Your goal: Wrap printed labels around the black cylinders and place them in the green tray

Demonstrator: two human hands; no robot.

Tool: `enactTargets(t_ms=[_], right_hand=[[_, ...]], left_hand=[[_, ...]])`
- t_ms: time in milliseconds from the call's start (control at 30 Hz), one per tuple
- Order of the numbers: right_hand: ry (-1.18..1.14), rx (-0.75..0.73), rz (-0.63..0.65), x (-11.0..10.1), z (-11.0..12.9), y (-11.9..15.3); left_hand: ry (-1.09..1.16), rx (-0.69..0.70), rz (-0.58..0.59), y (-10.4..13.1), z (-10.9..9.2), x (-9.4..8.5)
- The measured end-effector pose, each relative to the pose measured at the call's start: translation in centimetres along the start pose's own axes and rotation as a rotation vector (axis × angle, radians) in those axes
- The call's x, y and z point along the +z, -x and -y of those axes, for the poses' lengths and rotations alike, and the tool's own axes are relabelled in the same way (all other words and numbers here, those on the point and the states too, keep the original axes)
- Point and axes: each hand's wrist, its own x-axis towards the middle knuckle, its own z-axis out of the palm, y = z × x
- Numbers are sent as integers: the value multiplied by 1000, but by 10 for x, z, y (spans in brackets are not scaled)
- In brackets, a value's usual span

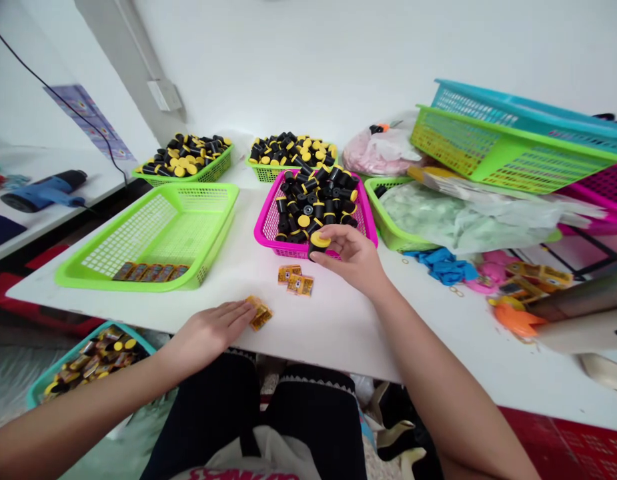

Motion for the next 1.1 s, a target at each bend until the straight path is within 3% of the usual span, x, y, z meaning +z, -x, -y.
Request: enactTargets(t_ms=[100, 267, 433, 533, 633, 833, 967, 1100], right_hand=[[18, 9, 4, 1, 1, 0], [31, -3, 5, 1, 4, 1], [39, -12, 12, 5, 3, 3], [6, 5, -4, 10, 3, 5], [11, 48, -20, 14, 3, 8], [152, 42, -104, 20, 3, 11], [264, 28, -113, 20, 5, 10], [246, 88, -108, 21, 7, 10]], left_hand=[[273, -153, 133, -12, 5, -1], [749, -300, 56, -22, 20, 0], [719, -312, -6, -36, 31, -10], [706, -313, -132, -51, 31, -28], [839, -331, -216, -74, 32, -35], [1101, -451, -252, -113, 36, 2], [1184, -410, -244, -114, 32, 20], [1157, -317, -246, -107, 30, 21]])
